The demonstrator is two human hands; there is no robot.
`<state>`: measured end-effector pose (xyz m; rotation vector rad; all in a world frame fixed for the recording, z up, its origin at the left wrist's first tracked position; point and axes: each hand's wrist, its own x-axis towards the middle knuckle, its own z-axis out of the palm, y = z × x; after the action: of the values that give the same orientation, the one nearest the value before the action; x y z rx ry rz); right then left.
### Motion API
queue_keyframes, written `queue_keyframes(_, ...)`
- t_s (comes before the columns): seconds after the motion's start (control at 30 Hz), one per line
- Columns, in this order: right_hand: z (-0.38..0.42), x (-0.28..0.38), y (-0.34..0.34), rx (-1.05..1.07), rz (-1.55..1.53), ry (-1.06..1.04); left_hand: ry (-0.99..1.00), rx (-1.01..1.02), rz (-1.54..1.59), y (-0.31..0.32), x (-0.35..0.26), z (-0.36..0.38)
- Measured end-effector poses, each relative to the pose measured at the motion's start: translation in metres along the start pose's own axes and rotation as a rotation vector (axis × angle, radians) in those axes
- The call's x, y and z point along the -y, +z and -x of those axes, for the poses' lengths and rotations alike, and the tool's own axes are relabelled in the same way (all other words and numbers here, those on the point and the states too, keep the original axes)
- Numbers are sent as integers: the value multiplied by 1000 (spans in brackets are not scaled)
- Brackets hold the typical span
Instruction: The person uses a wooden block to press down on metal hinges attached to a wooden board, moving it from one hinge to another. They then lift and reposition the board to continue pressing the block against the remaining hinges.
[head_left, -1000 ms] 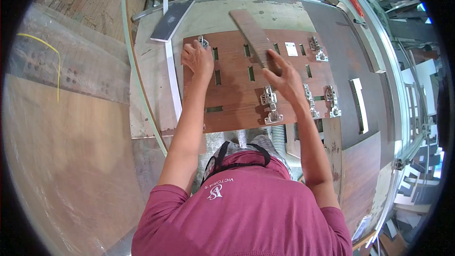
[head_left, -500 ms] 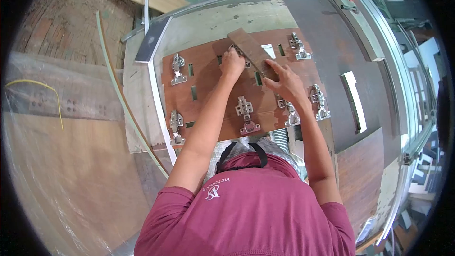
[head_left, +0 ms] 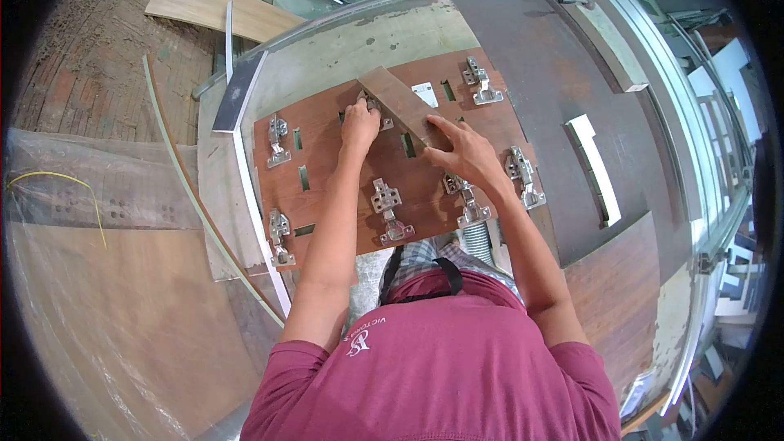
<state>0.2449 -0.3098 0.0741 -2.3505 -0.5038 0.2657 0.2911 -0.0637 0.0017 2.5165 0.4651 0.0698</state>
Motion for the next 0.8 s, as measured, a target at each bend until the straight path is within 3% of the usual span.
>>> queue_keyframes(0.13, 19, -11, -24, -108, -96, 47, 21, -40, 44, -1, -3, 9)
queue_keyframes(0.3, 52, -40, -62, -311, -156, 142, 36, 51, -96, -1, -7, 13)
queue_keyframes(0.37, 63, -54, -73, -380, -172, 237, 2, -93, -46, 0, -13, 20)
queue_keyframes(0.5, 86, -57, -88, -432, -175, 337, 9, -89, 17, 2, -18, 21)
queue_keyframes(0.57, 94, -64, -83, -507, -200, 272, 30, -88, -3, 4, -11, 16)
queue_keyframes(0.8, 97, -56, -77, -470, -305, 361, 18, -73, -5, 1, -10, 8)
